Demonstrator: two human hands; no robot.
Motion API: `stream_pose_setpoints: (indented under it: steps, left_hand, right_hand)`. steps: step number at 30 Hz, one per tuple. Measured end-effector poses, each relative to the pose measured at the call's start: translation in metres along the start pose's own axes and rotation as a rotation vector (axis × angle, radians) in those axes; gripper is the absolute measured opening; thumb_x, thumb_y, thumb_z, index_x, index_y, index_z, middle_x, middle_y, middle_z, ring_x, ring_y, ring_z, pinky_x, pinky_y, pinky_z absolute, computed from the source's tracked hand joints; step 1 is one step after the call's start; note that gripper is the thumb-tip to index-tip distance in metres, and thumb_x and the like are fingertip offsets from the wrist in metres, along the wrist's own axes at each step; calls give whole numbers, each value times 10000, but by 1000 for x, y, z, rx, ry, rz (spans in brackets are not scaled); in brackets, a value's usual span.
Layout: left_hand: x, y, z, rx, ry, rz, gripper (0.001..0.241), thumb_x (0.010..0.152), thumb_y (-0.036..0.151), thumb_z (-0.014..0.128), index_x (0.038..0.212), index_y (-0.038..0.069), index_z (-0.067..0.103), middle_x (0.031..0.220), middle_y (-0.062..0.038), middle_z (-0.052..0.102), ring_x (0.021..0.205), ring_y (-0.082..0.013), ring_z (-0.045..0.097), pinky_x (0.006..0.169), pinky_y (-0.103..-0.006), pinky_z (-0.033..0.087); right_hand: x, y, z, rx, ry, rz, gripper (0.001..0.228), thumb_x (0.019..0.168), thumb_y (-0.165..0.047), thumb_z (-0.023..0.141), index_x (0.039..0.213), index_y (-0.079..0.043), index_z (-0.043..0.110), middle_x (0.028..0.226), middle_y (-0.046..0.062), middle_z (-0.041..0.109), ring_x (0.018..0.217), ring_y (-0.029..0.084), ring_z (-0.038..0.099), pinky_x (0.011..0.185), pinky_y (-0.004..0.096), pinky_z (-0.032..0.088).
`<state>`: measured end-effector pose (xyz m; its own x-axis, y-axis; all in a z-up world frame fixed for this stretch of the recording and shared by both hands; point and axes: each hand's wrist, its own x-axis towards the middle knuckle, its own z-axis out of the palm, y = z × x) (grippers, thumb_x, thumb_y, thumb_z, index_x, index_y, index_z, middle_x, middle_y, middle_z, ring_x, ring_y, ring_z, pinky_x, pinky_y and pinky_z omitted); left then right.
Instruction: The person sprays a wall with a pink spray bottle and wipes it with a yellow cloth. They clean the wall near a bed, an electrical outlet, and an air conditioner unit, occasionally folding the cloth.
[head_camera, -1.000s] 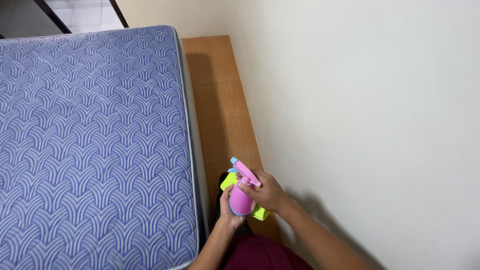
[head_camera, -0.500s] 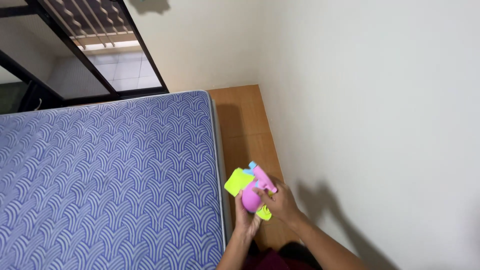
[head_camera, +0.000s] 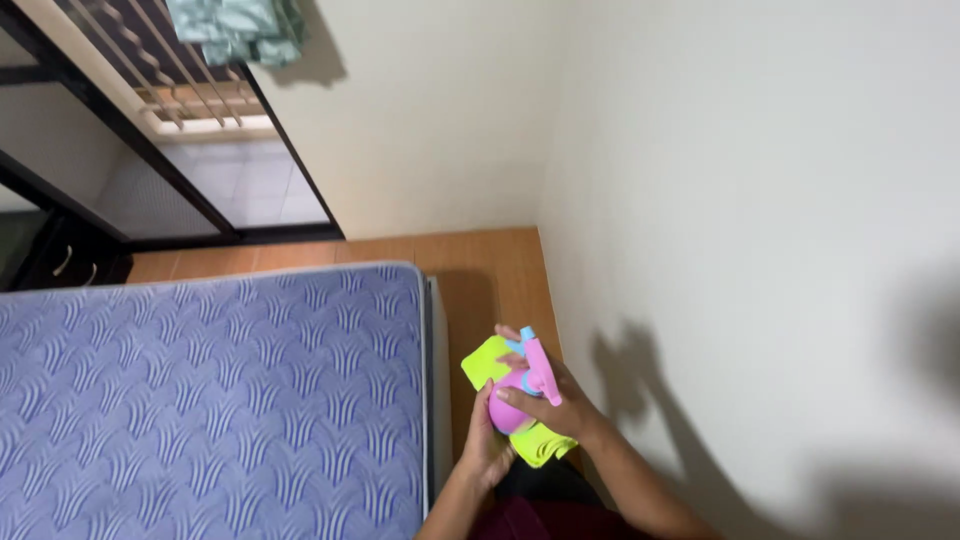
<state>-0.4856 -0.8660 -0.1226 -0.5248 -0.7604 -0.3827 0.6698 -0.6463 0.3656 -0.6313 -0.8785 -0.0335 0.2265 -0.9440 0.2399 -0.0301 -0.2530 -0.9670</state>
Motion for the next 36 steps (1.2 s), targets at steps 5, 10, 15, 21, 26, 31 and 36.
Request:
stream_pose_setpoints:
  steps: [5, 10, 15, 21, 26, 31, 36]
  left_hand:
    - [99, 71, 25, 30, 96, -22, 792, 919, 694, 367, 1494, 153, 444, 1449, -118, 581, 1314, -299, 578, 1068, -476, 467]
    - [190, 116, 6, 153, 193, 375, 582, 992, 387, 515, 1497, 111, 432, 1473, -84, 543, 1345, -229, 527, 1125, -421, 398]
    - [284, 187, -4, 401, 270, 405, 506, 997, 310, 561, 1438, 67, 509, 1358, -93, 620, 1220, -210, 597, 1039, -386, 467]
    - [403, 294, -4, 531, 285, 323, 460, 975, 296, 595, 1358, 40, 585, 1194, -101, 710, 1053, -209, 689, 904, -376, 567]
    - [492, 407, 36, 610, 225, 185, 466, 961, 311, 606, 1325, 21, 580, 1075, -151, 724, 932, -294, 706, 811, -455, 595]
    - [556, 480, 100, 876, 120, 339, 430, 967, 317, 629, 1297, 44, 659, 1075, -90, 749, 934, -178, 688, 814, -352, 566]
    - [584, 504, 150, 863, 125, 370, 422, 961, 315, 627, 1269, 31, 667, 1045, -109, 740, 903, -189, 688, 781, -367, 578]
  right_hand:
    - [120, 32, -50, 97, -80, 1, 645, 871, -71, 741, 1460, -19, 482, 1630, 125, 467, 1130, 274, 676, 1012, 386, 548]
    - [219, 34, -93, -151, -47, -344, 224, 916, 75, 704, 1101, -35, 644, 1548, 206, 508, 1399, 328, 515, 1075, 418, 482]
    - [335, 55, -154, 112, 192, -3, 513, 869, 23, 645, 1362, -22, 516, 1329, 105, 615, 870, 171, 721, 810, 332, 598]
    - [529, 19, -251, -41, 461, -145, 475, 878, 67, 604, 1340, -21, 538, 1235, 86, 645, 795, 183, 719, 702, 348, 611]
    - [686, -65, -310, -245, 579, -431, 473, 892, 95, 570, 1355, 4, 535, 1265, 114, 644, 843, 212, 735, 755, 361, 613]
    - [784, -95, -340, -235, 671, -483, 210, 1000, 68, 584, 1207, 84, 551, 1049, 182, 648, 858, 253, 783, 777, 389, 647]
    - [818, -78, -326, -255, 601, -566, 341, 882, 98, 585, 1209, 14, 532, 1087, 98, 627, 842, 203, 730, 740, 354, 641]
